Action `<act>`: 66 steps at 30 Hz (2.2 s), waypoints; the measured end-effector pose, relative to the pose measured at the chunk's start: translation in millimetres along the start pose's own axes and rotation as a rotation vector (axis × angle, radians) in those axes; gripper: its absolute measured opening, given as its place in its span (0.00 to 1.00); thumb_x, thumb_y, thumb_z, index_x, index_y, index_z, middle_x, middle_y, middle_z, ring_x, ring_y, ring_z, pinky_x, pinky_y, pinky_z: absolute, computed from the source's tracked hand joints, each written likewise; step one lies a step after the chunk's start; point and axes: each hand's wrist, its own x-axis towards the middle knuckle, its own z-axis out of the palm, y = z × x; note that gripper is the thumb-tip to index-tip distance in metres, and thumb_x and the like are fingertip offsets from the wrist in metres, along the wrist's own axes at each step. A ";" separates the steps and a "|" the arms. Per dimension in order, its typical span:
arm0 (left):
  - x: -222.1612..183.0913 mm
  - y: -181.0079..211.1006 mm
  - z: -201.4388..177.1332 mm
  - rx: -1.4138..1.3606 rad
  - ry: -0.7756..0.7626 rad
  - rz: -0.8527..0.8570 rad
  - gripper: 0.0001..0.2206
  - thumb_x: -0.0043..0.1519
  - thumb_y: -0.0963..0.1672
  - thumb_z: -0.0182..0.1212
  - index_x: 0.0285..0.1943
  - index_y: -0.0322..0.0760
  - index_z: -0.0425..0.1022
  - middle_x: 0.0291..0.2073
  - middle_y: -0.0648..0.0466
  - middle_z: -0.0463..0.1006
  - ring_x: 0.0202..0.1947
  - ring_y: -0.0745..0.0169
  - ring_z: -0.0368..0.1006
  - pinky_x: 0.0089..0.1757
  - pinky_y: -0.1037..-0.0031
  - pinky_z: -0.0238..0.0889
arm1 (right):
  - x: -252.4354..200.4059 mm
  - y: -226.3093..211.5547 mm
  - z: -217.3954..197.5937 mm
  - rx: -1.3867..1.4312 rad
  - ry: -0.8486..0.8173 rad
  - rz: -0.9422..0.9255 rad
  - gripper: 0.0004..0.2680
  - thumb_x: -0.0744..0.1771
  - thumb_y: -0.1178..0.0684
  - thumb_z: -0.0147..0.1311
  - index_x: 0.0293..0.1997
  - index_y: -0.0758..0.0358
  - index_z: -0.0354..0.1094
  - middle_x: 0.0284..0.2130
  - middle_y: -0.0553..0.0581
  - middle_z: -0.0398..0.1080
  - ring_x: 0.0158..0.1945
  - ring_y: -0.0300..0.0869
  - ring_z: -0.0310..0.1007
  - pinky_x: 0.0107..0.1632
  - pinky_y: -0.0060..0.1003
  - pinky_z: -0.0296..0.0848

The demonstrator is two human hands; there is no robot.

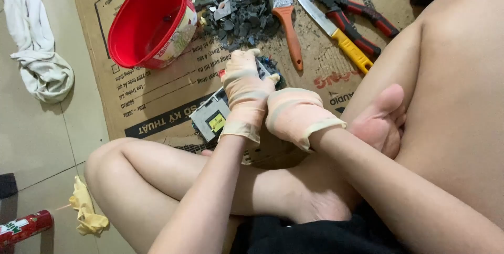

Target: Disassembling an electronic component using a screwdriver and pliers while sitting on the floor.

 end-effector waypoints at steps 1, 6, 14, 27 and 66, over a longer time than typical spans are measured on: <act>0.6 -0.1 0.7 0.001 -0.001 0.000 0.31 0.50 0.57 0.74 0.62 0.59 0.66 0.54 0.62 0.66 0.61 0.58 0.66 0.57 0.60 0.62 | -0.7 1.6 0.4 0.001 -0.001 -0.001 0.12 0.65 0.49 0.48 0.38 0.66 0.78 0.23 0.63 0.71 0.36 0.45 0.78 0.38 0.29 0.73; 4.8 5.0 -4.8 0.099 -0.115 -0.036 0.33 0.49 0.60 0.71 0.63 0.63 0.64 0.58 0.64 0.65 0.62 0.59 0.65 0.58 0.61 0.63 | -5.1 3.3 1.0 0.053 -0.001 0.012 0.12 0.65 0.50 0.47 0.38 0.66 0.78 0.24 0.63 0.72 0.36 0.46 0.78 0.38 0.31 0.73; -2.5 15.5 -25.4 0.075 -0.257 -0.089 0.34 0.53 0.60 0.67 0.69 0.68 0.60 0.62 0.66 0.62 0.65 0.61 0.63 0.60 0.64 0.62 | -1.8 6.5 1.1 0.093 -0.022 0.012 0.12 0.65 0.50 0.47 0.38 0.67 0.77 0.26 0.64 0.72 0.35 0.49 0.78 0.38 0.35 0.74; -3.6 -3.3 -22.2 0.043 -0.253 0.032 0.37 0.54 0.63 0.61 0.74 0.66 0.56 0.62 0.67 0.65 0.64 0.62 0.63 0.61 0.65 0.62 | 6.4 8.4 10.9 0.157 -0.066 0.001 0.12 0.64 0.51 0.47 0.38 0.68 0.76 0.28 0.65 0.74 0.35 0.52 0.78 0.39 0.41 0.74; -3.8 -9.9 2.8 -0.016 -0.092 0.086 0.43 0.48 0.63 0.67 0.75 0.64 0.55 0.59 0.67 0.66 0.62 0.65 0.62 0.59 0.64 0.60 | 63.2 9.4 60.2 -0.183 -0.138 0.004 0.11 0.59 0.34 0.53 0.30 0.44 0.69 0.25 0.45 0.66 0.37 0.43 0.72 0.45 0.38 0.73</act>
